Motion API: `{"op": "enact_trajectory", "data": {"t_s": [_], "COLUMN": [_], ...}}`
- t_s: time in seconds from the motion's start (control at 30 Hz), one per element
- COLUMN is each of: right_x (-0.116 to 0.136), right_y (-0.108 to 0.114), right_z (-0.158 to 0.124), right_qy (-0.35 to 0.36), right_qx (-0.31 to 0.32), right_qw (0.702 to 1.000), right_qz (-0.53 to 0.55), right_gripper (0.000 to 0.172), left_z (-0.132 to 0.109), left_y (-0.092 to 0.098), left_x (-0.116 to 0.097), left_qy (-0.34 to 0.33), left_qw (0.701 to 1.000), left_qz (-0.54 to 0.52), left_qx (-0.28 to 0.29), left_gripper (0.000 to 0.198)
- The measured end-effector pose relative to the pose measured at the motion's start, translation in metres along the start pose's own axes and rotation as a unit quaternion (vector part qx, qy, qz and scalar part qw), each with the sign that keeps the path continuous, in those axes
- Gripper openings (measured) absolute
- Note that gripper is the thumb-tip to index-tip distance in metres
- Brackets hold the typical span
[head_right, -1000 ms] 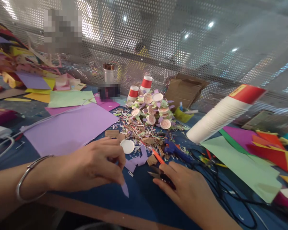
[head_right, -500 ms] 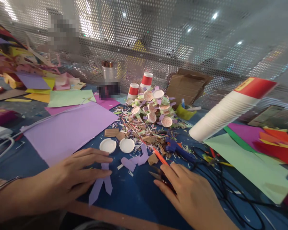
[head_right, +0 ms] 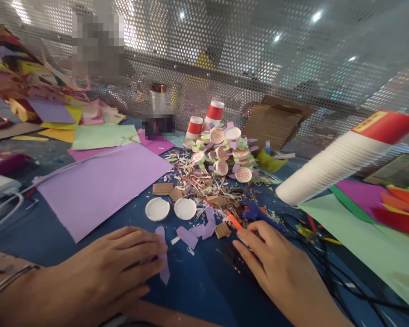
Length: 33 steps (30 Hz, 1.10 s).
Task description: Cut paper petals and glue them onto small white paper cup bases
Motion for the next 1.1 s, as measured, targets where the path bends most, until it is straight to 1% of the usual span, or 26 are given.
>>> {"op": "enact_trajectory", "data": {"t_s": [0.1, 0.2, 0.33, 0.43, 0.5, 0.57, 0.67, 0.77, 0.83, 0.87, 0.93, 1.0, 1.07, 1.1], "right_x": [-0.006, -0.012, -0.018, -0.018, -0.015, -0.01, -0.001, 0.009, 0.02, 0.027, 0.039, 0.047, 0.054, 0.056], "right_y": [-0.008, -0.018, -0.026, -0.018, -0.009, -0.001, 0.002, -0.004, -0.011, -0.017, -0.021, -0.014, -0.004, 0.0], "right_z": [0.0, -0.002, -0.003, 0.0, 0.002, 0.002, -0.002, -0.002, 0.004, 0.009, 0.022, 0.038, 0.051, 0.055], "right_qy": [-0.012, -0.021, -0.022, -0.018, -0.015, -0.021, -0.061, -0.107, -0.122, -0.123, -0.109, -0.072, -0.036, -0.025], "right_qx": [0.013, 0.037, 0.067, 0.059, 0.045, 0.039, 0.027, 0.022, 0.038, 0.062, 0.075, 0.049, -0.001, -0.025], "right_qw": [0.999, 0.998, 0.995, 0.995, 0.994, 0.988, 0.966, 0.933, 0.907, 0.892, 0.88, 0.892, 0.911, 0.922], "right_qz": [0.034, 0.056, 0.068, 0.079, 0.103, 0.15, 0.25, 0.343, 0.401, 0.43, 0.455, 0.444, 0.41, 0.386], "right_gripper": [0.038, 0.032, 0.03, 0.03, 0.029, 0.026, 0.023, 0.02, 0.021, 0.019, 0.015, 0.019, 0.024, 0.024], "left_z": [0.004, 0.002, -0.001, 0.003, 0.006, 0.009, 0.011, 0.008, 0.004, 0.002, 0.0, -0.001, -0.002, -0.002], "left_y": [-0.007, -0.013, -0.01, -0.002, 0.003, 0.006, 0.007, 0.002, -0.002, -0.003, -0.005, -0.007, -0.008, -0.008], "left_x": [-0.007, -0.01, -0.012, -0.017, -0.02, -0.025, -0.028, -0.03, -0.031, -0.03, -0.026, -0.021, -0.016, -0.015], "left_qy": [-0.039, -0.081, -0.105, -0.109, -0.113, -0.125, -0.137, -0.162, -0.175, -0.173, -0.157, -0.132, -0.113, -0.11], "left_qw": [0.999, 0.996, 0.993, 0.992, 0.992, 0.992, 0.99, 0.986, 0.984, 0.984, 0.986, 0.988, 0.989, 0.989], "left_qz": [-0.01, -0.027, -0.055, -0.067, -0.046, -0.016, 0.017, 0.032, 0.038, 0.039, 0.033, 0.026, 0.025, 0.027], "left_qx": [0.011, 0.02, 0.019, 0.023, 0.02, 0.018, 0.011, 0.005, -0.007, -0.019, -0.048, -0.076, -0.094, -0.1], "left_gripper": [0.027, 0.032, 0.037, 0.033, 0.027, 0.021, 0.016, 0.021, 0.026, 0.028, 0.031, 0.035, 0.036, 0.036]}}
Point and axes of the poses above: each hand's wrist, its own z-axis towards the middle knuckle, its own y-axis out of the back of the hand, x = y × z, the point moved 10 cm from there along z, towards the middle knuckle, and after that the axes turned 6 degrees about y, right-handed, at the moved point
